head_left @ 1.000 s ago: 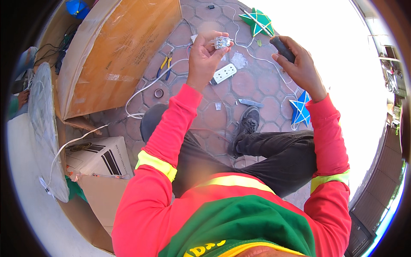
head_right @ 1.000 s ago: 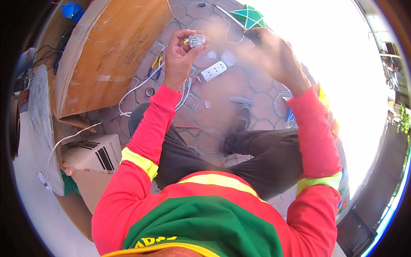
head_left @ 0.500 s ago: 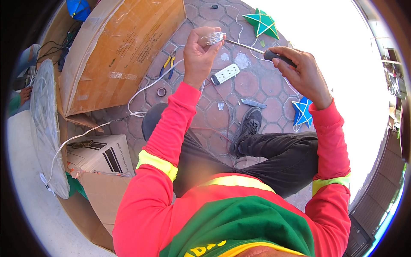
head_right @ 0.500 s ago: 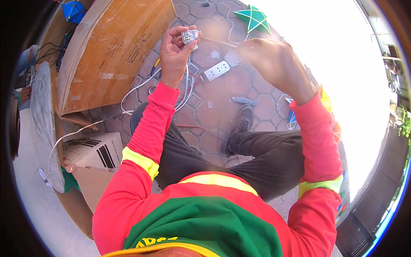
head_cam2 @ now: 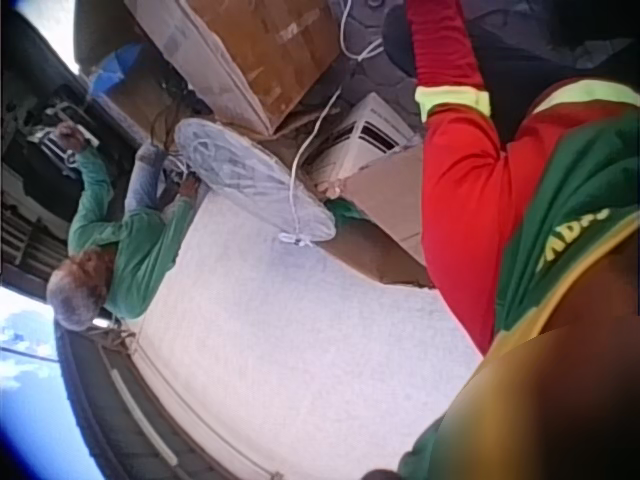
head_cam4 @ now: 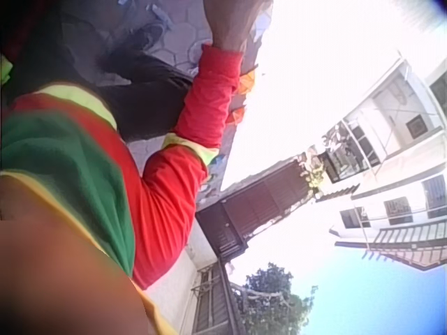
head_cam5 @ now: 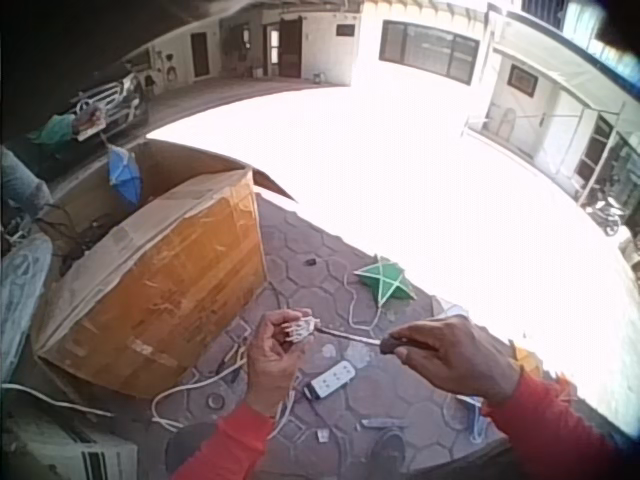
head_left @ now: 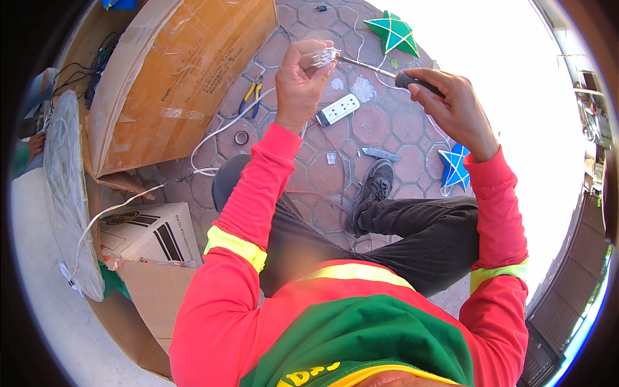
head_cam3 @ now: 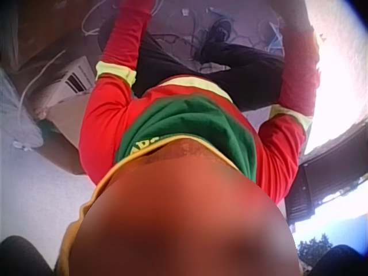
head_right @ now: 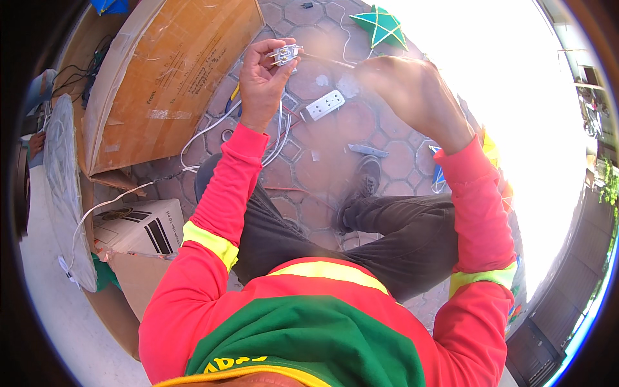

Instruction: The person sits on a tiled floor and uses a screwdriver to open and adjust small white electrical components, including a power strip and a socket. They manipulate wires and tighten screws inside the components.

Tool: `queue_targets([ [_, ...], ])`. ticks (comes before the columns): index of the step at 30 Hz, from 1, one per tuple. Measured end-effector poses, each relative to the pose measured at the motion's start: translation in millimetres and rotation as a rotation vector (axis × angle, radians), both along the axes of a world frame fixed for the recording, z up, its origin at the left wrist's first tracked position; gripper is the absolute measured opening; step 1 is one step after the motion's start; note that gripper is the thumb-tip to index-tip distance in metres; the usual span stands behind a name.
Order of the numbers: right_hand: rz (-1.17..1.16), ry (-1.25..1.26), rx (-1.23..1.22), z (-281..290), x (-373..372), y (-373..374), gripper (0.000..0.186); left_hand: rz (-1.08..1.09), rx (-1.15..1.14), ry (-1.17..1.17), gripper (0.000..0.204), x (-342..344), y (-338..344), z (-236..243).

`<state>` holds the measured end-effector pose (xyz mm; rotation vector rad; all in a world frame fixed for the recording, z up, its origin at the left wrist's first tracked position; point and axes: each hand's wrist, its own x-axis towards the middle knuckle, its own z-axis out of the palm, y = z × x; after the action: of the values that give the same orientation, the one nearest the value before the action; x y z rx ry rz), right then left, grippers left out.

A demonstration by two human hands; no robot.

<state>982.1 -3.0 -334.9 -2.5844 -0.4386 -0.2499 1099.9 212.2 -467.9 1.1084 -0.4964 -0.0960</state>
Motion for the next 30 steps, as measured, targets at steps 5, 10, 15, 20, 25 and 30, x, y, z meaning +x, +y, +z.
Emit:
queue_targets([
  [5,0.015,0.029,0.003,-1.0,1.4,-3.1,0.027,0.030,0.048,-0.043,0.033,0.2,-0.3,-1.4],
  [10,0.007,0.037,-0.031,-1.7,1.0,-6.9,0.027,0.052,0.070,-0.052,0.032,-0.3,-1.1,-3.1],
  [15,0.009,0.027,-0.035,-0.4,1.4,-4.7,0.028,0.046,0.157,-0.148,0.033,2.4,2.5,-3.5],
  [20,-0.012,-0.018,-0.084,4.7,0.5,2.5,0.031,0.067,0.187,-0.156,0.033,4.0,6.2,-2.9],
  [25,-0.066,-0.067,-0.023,8.2,0.9,8.7,0.014,0.063,0.128,-0.101,0.033,3.0,5.8,-3.0],
  [30,0.004,-0.062,-0.164,14.0,1.0,8.7,0.020,0.079,0.160,-0.090,0.033,2.2,6.2,-1.9],
])
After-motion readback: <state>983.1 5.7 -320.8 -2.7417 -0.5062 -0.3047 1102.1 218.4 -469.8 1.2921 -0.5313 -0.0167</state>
